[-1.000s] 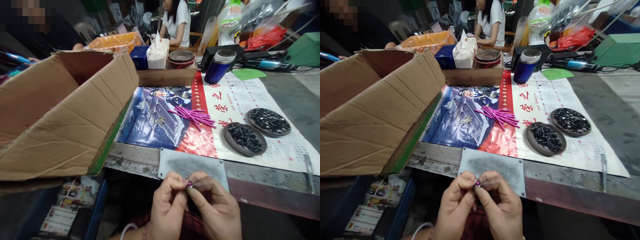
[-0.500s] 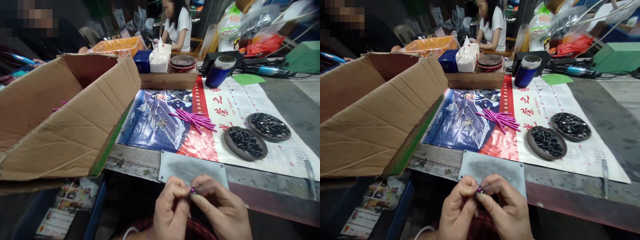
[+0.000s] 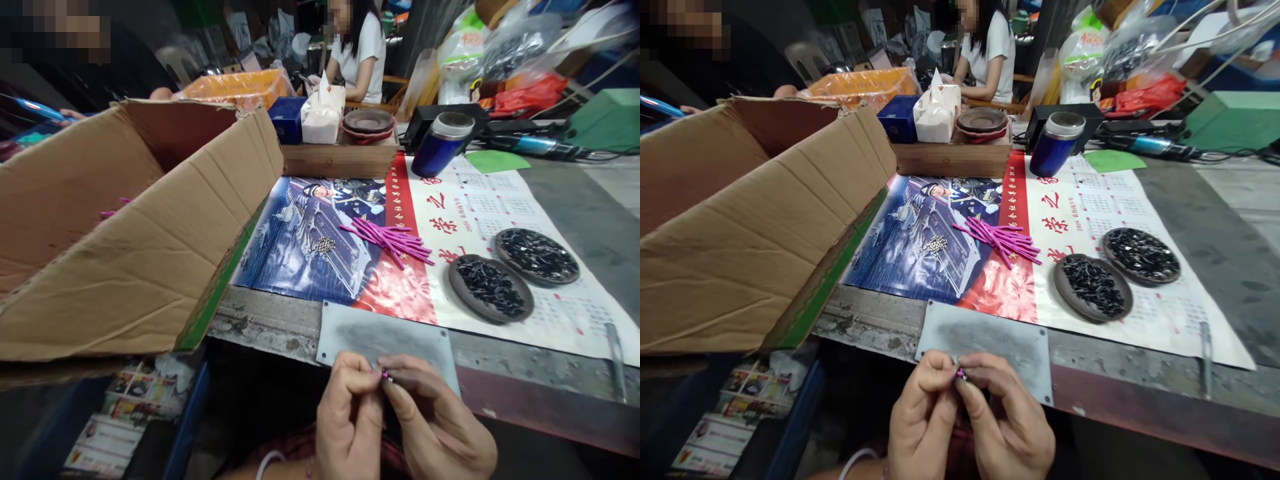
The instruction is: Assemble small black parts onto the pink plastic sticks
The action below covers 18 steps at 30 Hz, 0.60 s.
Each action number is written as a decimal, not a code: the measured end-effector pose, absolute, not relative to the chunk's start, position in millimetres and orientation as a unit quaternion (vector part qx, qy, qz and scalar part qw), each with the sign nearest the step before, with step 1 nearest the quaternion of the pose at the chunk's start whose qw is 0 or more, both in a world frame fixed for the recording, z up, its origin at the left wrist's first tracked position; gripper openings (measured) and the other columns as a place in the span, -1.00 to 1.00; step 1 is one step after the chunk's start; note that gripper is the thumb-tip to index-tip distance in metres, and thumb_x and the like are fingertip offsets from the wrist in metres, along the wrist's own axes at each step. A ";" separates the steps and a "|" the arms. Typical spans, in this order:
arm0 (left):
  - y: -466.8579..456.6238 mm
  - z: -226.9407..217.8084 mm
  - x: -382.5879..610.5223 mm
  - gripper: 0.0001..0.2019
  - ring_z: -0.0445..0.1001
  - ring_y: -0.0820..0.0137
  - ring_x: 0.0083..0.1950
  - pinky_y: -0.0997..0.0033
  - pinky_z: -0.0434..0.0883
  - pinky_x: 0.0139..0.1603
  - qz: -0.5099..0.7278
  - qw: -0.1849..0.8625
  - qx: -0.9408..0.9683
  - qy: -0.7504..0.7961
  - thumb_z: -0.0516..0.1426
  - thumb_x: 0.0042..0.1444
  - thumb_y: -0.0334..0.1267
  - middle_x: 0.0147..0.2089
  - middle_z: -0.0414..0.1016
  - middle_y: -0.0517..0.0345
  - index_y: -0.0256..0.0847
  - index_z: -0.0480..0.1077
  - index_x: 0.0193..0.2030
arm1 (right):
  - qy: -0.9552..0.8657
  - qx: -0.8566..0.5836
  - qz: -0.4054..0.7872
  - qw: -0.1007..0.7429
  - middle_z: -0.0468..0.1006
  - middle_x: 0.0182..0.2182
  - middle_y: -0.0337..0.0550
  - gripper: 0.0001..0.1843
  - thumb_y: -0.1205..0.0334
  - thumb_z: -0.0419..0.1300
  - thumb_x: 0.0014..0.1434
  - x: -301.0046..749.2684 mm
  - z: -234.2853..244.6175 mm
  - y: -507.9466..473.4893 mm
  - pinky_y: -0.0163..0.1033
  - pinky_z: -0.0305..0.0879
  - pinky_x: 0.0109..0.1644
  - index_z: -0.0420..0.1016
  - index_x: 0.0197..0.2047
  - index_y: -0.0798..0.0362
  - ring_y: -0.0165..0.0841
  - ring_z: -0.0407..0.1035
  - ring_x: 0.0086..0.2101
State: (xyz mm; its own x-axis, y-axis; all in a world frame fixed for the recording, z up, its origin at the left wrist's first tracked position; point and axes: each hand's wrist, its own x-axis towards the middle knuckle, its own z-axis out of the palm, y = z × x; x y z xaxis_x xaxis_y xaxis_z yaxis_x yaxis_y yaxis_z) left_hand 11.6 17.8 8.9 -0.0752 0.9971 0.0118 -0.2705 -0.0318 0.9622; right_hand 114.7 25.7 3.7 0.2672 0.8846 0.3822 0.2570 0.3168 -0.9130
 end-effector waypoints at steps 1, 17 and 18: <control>16.9 8.6 13.8 -0.87 0.39 0.34 -0.24 0.42 0.40 -0.20 0.598 0.534 0.401 0.442 0.12 0.33 -0.26 -0.23 0.36 0.09 -0.16 0.46 -0.23 | -0.553 -0.516 0.263 0.599 0.63 -0.26 -0.17 -0.84 0.45 0.27 0.20 116.2 4.1 26.1 -0.36 0.55 -0.14 0.57 -0.23 -0.02 -0.35 0.57 -0.24; 17.2 -0.2 10.7 -0.85 0.37 0.41 -0.27 0.47 0.37 -0.25 0.605 0.515 0.418 0.441 0.08 0.36 -0.38 -0.21 0.36 0.15 -0.07 0.44 -0.18 | -0.605 -0.526 0.286 0.525 0.66 -0.23 -0.16 -0.85 0.40 0.25 0.25 121.0 14.5 33.9 -0.39 0.55 -0.10 0.59 -0.20 -0.05 -0.34 0.59 -0.21; 16.6 0.1 12.1 -0.86 0.37 0.41 -0.27 0.48 0.37 -0.26 0.611 0.512 0.407 0.446 0.09 0.35 -0.37 -0.22 0.36 0.15 -0.08 0.44 -0.19 | -0.597 -0.517 0.308 0.531 0.65 -0.24 -0.15 -0.85 0.40 0.25 0.24 121.4 14.6 35.2 -0.39 0.56 -0.12 0.59 -0.22 -0.04 -0.34 0.59 -0.22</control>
